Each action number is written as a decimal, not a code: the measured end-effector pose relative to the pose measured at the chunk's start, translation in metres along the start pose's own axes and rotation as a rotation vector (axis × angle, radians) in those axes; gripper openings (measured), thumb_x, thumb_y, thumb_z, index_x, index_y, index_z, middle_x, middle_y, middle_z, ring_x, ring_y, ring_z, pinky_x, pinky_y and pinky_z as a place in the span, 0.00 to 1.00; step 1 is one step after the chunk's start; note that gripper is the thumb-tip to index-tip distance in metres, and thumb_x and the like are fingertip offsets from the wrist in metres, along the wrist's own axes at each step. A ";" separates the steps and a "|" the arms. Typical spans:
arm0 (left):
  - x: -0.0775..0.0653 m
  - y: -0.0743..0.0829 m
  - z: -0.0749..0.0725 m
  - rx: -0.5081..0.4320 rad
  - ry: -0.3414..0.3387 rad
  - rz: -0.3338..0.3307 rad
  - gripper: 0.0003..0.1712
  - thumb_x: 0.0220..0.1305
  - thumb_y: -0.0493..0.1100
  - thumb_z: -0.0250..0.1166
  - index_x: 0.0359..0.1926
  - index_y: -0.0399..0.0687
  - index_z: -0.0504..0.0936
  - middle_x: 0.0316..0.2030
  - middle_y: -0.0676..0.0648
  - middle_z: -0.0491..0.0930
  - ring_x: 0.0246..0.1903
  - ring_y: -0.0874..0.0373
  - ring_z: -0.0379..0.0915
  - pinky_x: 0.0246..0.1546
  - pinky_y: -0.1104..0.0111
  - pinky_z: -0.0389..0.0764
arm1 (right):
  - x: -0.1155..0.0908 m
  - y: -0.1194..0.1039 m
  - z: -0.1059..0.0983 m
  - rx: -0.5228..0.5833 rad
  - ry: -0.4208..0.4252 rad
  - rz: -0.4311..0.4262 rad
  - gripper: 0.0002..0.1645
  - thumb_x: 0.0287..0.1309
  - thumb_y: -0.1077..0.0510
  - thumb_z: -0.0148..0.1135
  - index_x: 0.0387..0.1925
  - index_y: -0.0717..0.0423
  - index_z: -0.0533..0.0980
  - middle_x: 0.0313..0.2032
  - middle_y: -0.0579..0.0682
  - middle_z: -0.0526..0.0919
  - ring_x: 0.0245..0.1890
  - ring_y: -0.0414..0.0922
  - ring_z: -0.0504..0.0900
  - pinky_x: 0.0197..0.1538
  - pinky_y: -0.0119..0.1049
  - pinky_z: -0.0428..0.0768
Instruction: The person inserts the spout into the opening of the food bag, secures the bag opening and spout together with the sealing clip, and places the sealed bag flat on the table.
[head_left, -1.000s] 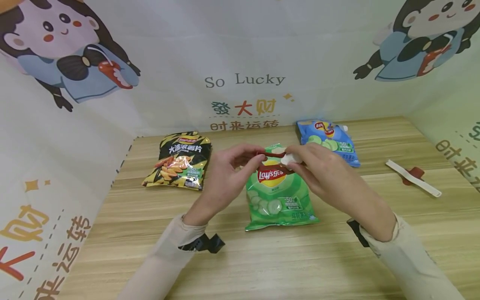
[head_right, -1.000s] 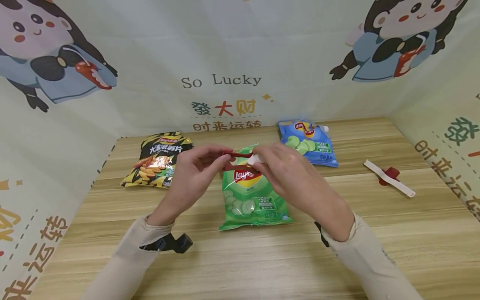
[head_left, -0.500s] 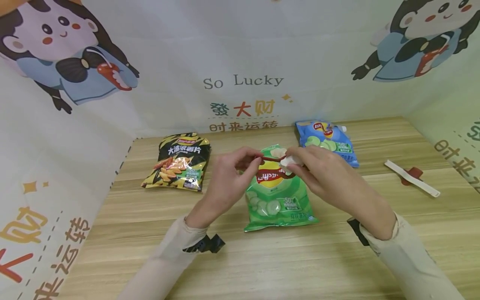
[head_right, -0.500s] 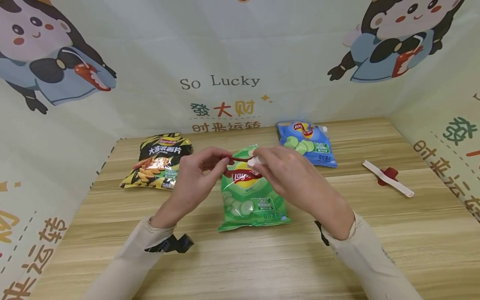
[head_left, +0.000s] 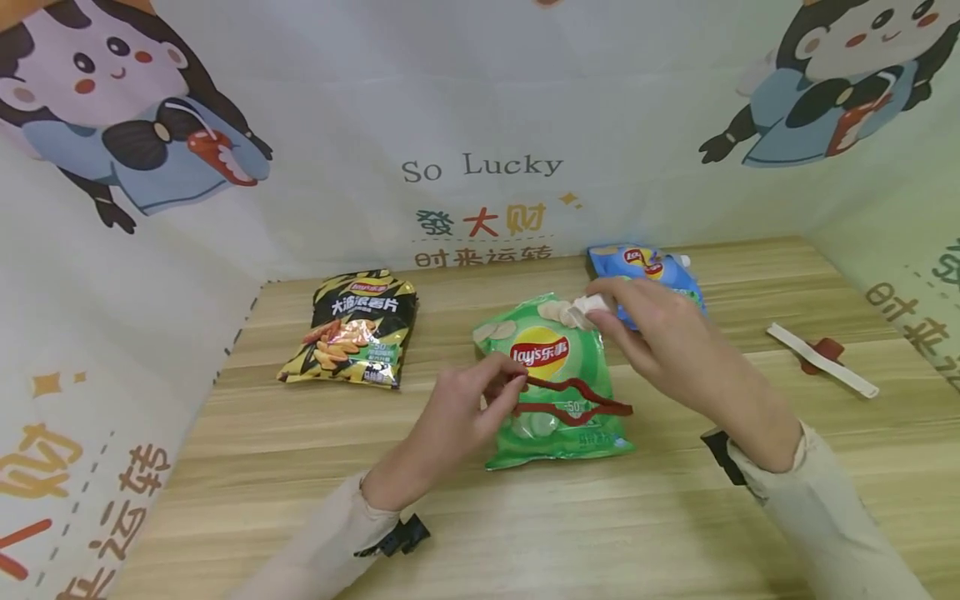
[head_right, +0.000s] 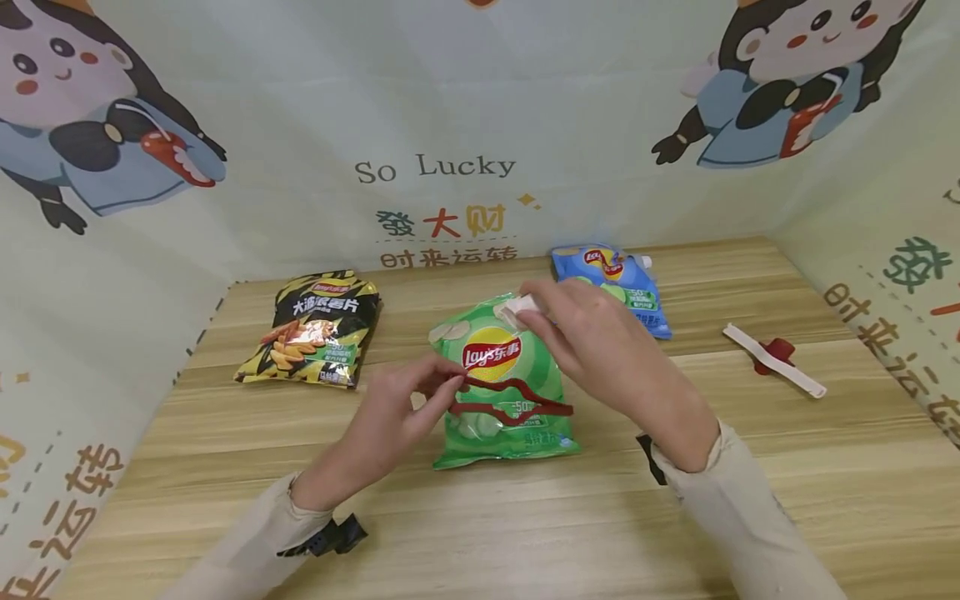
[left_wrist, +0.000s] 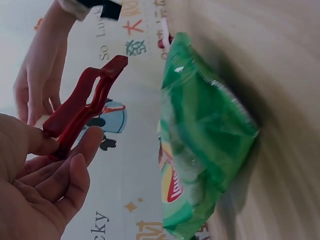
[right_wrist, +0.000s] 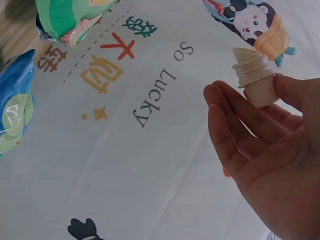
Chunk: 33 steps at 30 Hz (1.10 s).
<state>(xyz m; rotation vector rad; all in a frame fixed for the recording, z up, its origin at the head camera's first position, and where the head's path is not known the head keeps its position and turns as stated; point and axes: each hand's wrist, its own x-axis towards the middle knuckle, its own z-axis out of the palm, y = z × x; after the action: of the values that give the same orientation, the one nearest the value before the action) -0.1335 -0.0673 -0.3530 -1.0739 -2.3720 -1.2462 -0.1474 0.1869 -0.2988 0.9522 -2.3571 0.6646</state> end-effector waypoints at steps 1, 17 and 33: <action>-0.004 0.001 0.001 0.002 -0.019 -0.002 0.03 0.69 0.33 0.61 0.41 0.37 0.81 0.25 0.51 0.82 0.23 0.66 0.75 0.21 0.75 0.76 | 0.000 0.002 0.000 0.003 0.000 0.004 0.13 0.69 0.61 0.60 0.51 0.63 0.76 0.43 0.55 0.84 0.37 0.48 0.81 0.42 0.45 0.80; -0.051 0.008 0.012 0.091 -0.233 -0.102 0.02 0.70 0.37 0.62 0.40 0.43 0.80 0.26 0.54 0.80 0.21 0.72 0.66 0.19 0.82 0.70 | 0.007 0.029 0.010 -0.061 -0.134 0.172 0.15 0.73 0.53 0.54 0.52 0.60 0.75 0.38 0.54 0.82 0.33 0.48 0.78 0.38 0.45 0.77; -0.066 -0.007 0.017 0.339 -0.408 -0.006 0.08 0.62 0.40 0.68 0.27 0.52 0.80 0.21 0.60 0.74 0.20 0.73 0.64 0.22 0.82 0.65 | 0.005 0.047 0.028 -0.054 -0.216 0.209 0.15 0.72 0.55 0.57 0.51 0.63 0.75 0.35 0.54 0.82 0.31 0.48 0.76 0.35 0.42 0.77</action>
<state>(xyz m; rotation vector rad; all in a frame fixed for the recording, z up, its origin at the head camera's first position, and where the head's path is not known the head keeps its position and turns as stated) -0.0908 -0.0887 -0.4014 -1.2998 -2.7478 -0.6284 -0.1924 0.1979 -0.3283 0.7950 -2.6785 0.5983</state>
